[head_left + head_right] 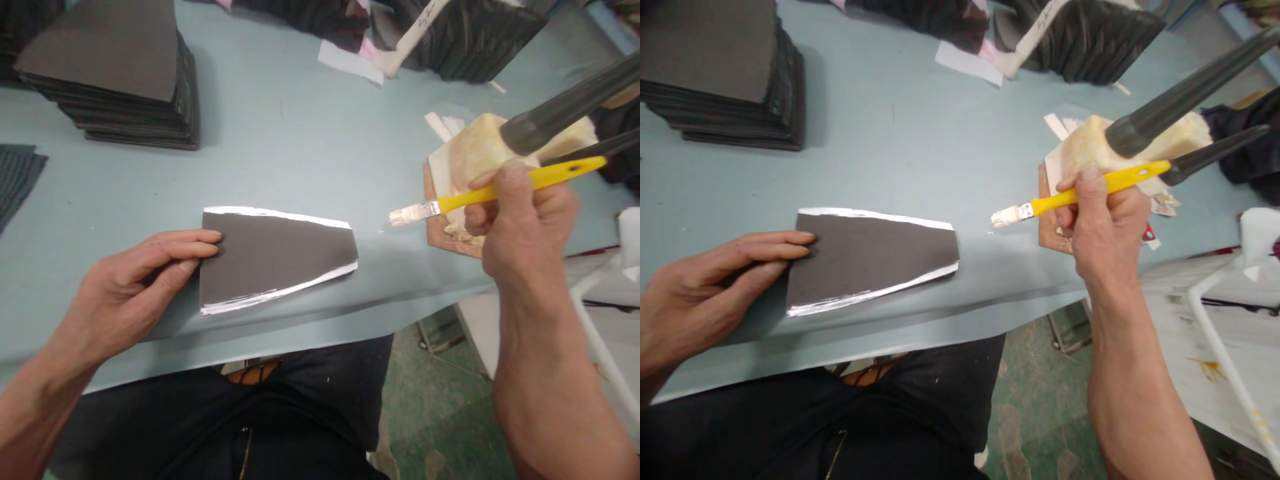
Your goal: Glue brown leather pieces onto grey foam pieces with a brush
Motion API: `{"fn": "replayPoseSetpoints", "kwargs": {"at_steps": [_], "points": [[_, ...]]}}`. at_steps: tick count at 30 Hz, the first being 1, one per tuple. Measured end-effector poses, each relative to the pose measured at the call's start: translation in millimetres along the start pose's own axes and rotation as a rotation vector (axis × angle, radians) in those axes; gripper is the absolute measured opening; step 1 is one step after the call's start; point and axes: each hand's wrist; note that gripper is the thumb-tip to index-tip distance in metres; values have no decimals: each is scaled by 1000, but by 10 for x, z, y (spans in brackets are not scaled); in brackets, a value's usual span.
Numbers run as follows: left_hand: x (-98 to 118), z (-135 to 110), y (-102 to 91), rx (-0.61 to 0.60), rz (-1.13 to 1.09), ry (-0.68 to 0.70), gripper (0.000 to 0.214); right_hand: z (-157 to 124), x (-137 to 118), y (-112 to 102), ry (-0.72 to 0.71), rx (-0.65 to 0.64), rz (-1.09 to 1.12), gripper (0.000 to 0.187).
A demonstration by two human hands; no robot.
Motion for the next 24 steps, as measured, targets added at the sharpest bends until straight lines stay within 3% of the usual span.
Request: {"fn": "replayPoseSetpoints", "kwargs": {"at_steps": [5,10,15,20,24], "points": [[-19,19,-2,12,-24,-29,26,-178,-84,-157,54,82,103,41],[-73,18,-36,20,-65,-37,35,-527,-160,-25,134,66,239,47],[-38,15,-90,45,-52,-100,38,-803,-212,72,257,177,397,48],[-51,-1,-110,101,13,-149,37,-892,-77,95,347,279,485,48],[-204,-60,-148,96,114,-148,33,-899,113,142,306,314,498,41]]}}
Point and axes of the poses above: each hand's wrist, its own z-axis towards the middle knuckle, its own y-axis out of the palm, x = y × z, and after that the axes turned 11 degrees about y, right-handed
